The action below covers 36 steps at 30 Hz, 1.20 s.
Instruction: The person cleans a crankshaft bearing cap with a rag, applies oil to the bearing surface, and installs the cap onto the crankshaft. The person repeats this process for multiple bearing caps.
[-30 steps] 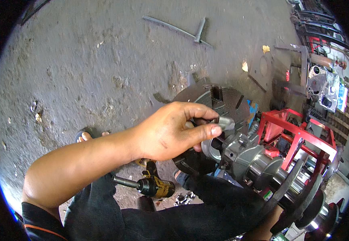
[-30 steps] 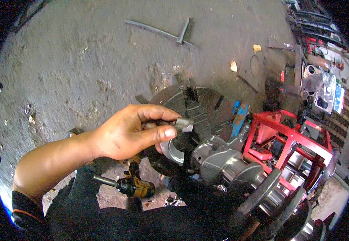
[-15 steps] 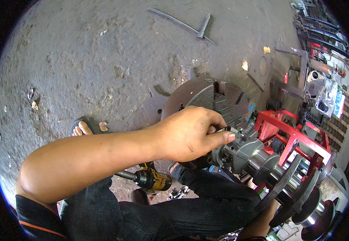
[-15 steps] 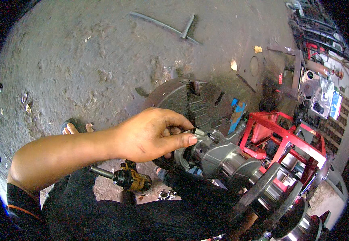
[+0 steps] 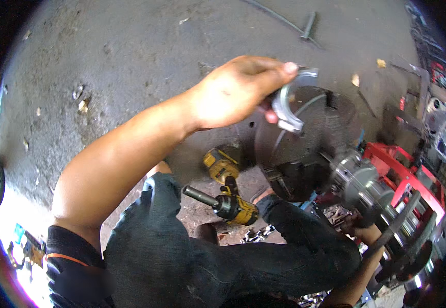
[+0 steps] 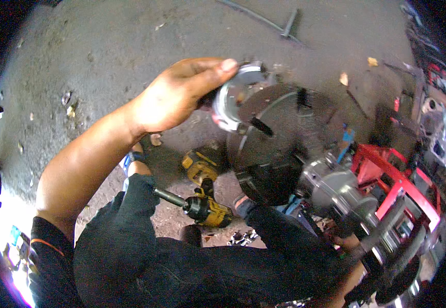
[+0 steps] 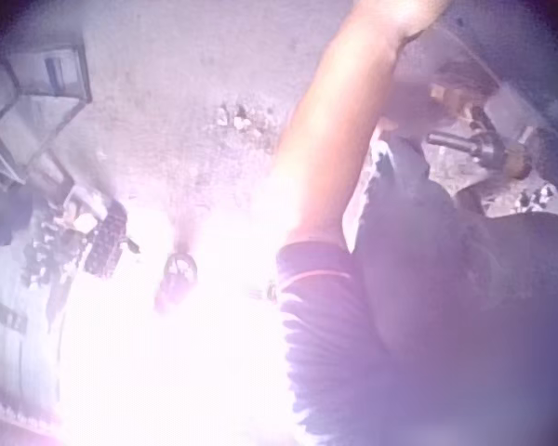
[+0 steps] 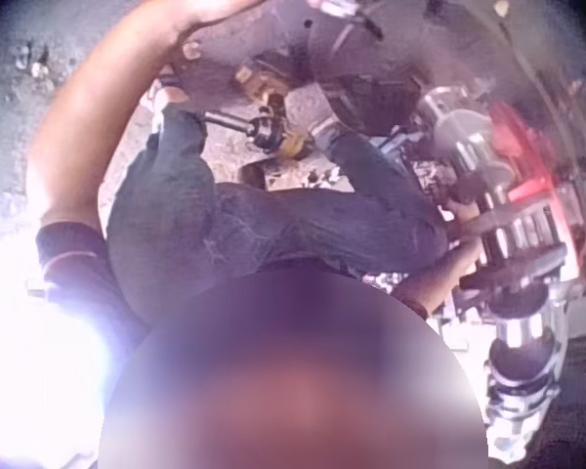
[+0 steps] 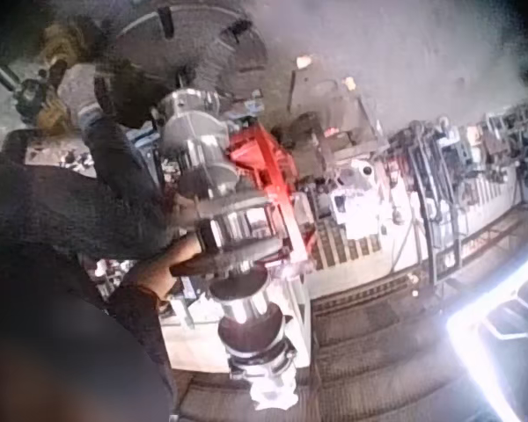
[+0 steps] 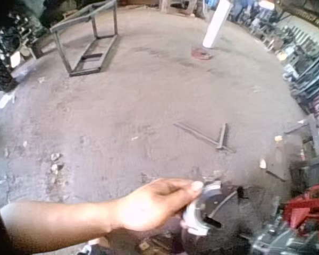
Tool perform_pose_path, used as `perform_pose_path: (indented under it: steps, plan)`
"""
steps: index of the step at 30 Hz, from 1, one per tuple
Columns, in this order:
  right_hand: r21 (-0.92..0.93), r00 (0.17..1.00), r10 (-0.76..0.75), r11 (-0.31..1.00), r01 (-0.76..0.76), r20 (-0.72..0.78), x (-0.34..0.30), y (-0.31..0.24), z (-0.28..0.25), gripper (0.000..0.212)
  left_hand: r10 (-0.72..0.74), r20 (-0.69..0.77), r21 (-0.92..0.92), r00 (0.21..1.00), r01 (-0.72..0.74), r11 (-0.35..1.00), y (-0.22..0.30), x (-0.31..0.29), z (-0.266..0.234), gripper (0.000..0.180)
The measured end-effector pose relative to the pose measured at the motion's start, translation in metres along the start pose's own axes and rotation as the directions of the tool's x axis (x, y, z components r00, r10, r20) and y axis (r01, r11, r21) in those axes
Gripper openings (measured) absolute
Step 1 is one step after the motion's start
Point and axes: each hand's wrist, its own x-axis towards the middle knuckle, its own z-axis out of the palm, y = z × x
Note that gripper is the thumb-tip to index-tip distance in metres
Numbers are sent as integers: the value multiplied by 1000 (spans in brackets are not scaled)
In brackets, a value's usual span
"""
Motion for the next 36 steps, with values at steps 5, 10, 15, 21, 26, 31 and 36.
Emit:
perform_pose_path:
  steps: [5,10,15,21,26,31,36]
  plan:
    - [23,990,-106,994,109,-94,-2,1,2,49,124,-153,228,980,-87,970,-4,-25,12,53]
    - [112,877,-201,955,275,-435,-17,16,-23,49,27,-49,-181,998,-35,983,16,-22,44,34]
    - [242,426,-7,814,528,-905,-95,54,-117,49,80,40,-301,996,-64,951,12,-9,75,42]
    - [237,319,-189,358,903,-929,-188,41,-140,73,108,95,-294,990,-75,953,19,-19,94,46]
    - [17,279,-433,516,856,-857,-194,14,-108,117,57,131,-367,990,-5,930,23,-19,91,47]
    - [41,259,-230,668,743,-938,-189,37,-138,70,57,113,-348,992,-14,938,8,-15,83,49]
    - [-213,-16,-254,772,599,-967,-179,32,-115,63,169,162,-473,972,-74,878,10,-17,71,46]
